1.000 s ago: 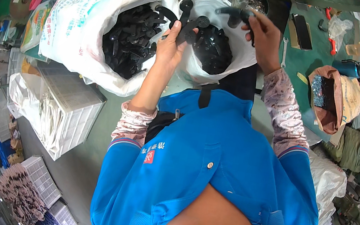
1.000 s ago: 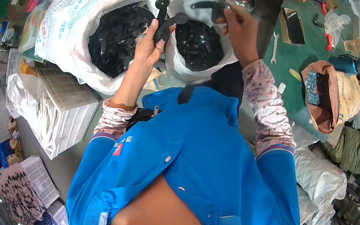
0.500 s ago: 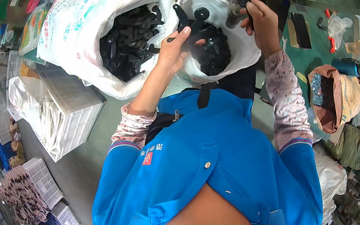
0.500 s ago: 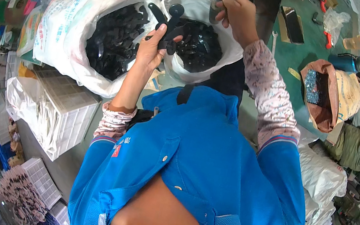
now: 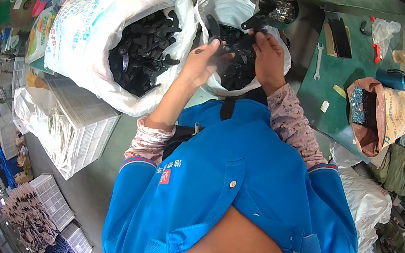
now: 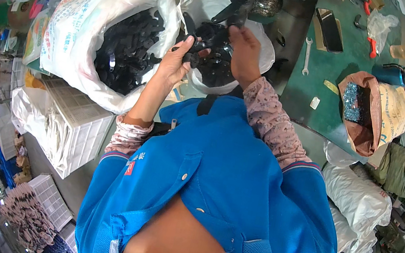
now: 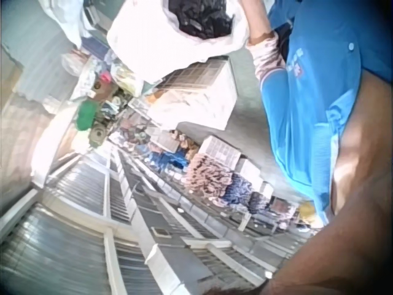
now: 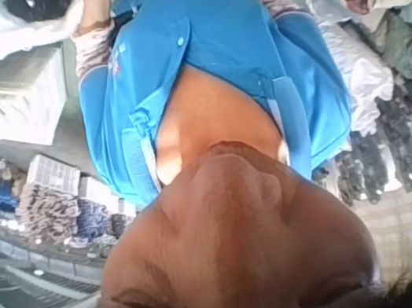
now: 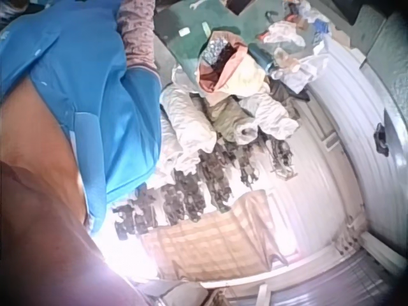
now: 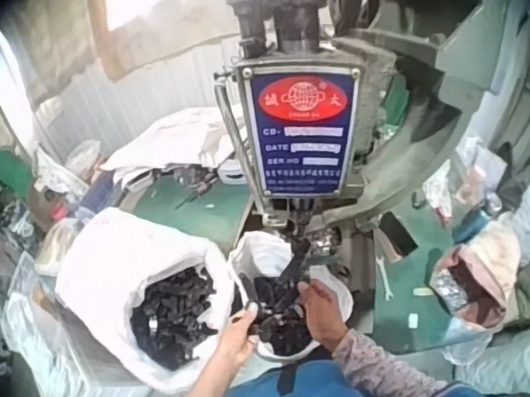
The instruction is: The person repeatedly picks small black plastic parts from a white sack, attaches a smaller black piece to each part, and places the assembled units into a second white sack. The process is continuous and repetitive throughout the clip.
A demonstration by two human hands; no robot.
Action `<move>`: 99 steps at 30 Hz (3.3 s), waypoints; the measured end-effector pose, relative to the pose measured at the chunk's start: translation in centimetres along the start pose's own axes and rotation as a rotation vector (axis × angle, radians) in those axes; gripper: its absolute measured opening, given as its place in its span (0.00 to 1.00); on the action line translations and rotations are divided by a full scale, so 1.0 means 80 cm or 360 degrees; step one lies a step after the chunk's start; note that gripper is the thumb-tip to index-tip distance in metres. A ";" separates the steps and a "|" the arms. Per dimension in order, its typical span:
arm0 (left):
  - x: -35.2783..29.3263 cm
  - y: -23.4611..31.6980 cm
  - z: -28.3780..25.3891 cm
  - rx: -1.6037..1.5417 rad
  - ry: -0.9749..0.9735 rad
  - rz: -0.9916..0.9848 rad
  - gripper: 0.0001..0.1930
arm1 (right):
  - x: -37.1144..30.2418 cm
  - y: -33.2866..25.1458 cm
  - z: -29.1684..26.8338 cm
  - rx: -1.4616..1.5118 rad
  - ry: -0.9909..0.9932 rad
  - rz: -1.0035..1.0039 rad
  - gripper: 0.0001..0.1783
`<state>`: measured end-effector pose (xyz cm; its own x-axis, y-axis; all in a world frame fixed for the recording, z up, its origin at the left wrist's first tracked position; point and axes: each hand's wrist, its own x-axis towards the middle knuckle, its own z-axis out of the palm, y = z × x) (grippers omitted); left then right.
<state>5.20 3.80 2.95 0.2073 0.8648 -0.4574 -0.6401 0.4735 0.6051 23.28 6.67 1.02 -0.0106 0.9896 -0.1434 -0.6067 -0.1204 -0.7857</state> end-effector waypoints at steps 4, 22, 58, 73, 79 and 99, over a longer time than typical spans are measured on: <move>0.001 0.000 0.003 -0.0191 0.0020 -0.0030 0.13 | -0.006 -0.029 -0.012 0.0333 0.0013 0.0104 0.09; -0.018 0.020 0.017 0.1429 -0.0253 -0.0189 0.09 | -0.031 -0.040 0.011 -0.0666 -0.0514 0.0476 0.17; -0.004 -0.011 0.036 0.0066 -0.0035 -0.0038 0.13 | 0.039 -0.136 0.035 -0.0789 -0.0406 -0.0294 0.12; -0.004 0.081 -0.116 0.2254 0.0815 0.1500 0.15 | 0.026 -0.133 0.014 -0.0944 -0.0260 0.0106 0.20; -0.032 0.057 -0.168 0.3118 0.0198 0.0886 0.29 | 0.013 -0.136 0.007 -0.0977 -0.0271 0.0079 0.16; -0.018 0.050 -0.156 0.3361 0.0563 0.0810 0.28 | 0.056 0.039 -0.044 -0.2327 -0.1166 0.0035 0.15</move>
<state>-6.91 2.33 -2.11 0.0695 0.9976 0.0067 0.9802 -0.0695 0.1852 24.12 10.44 -4.18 -0.6203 0.7592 -0.1969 0.6195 0.3203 -0.7167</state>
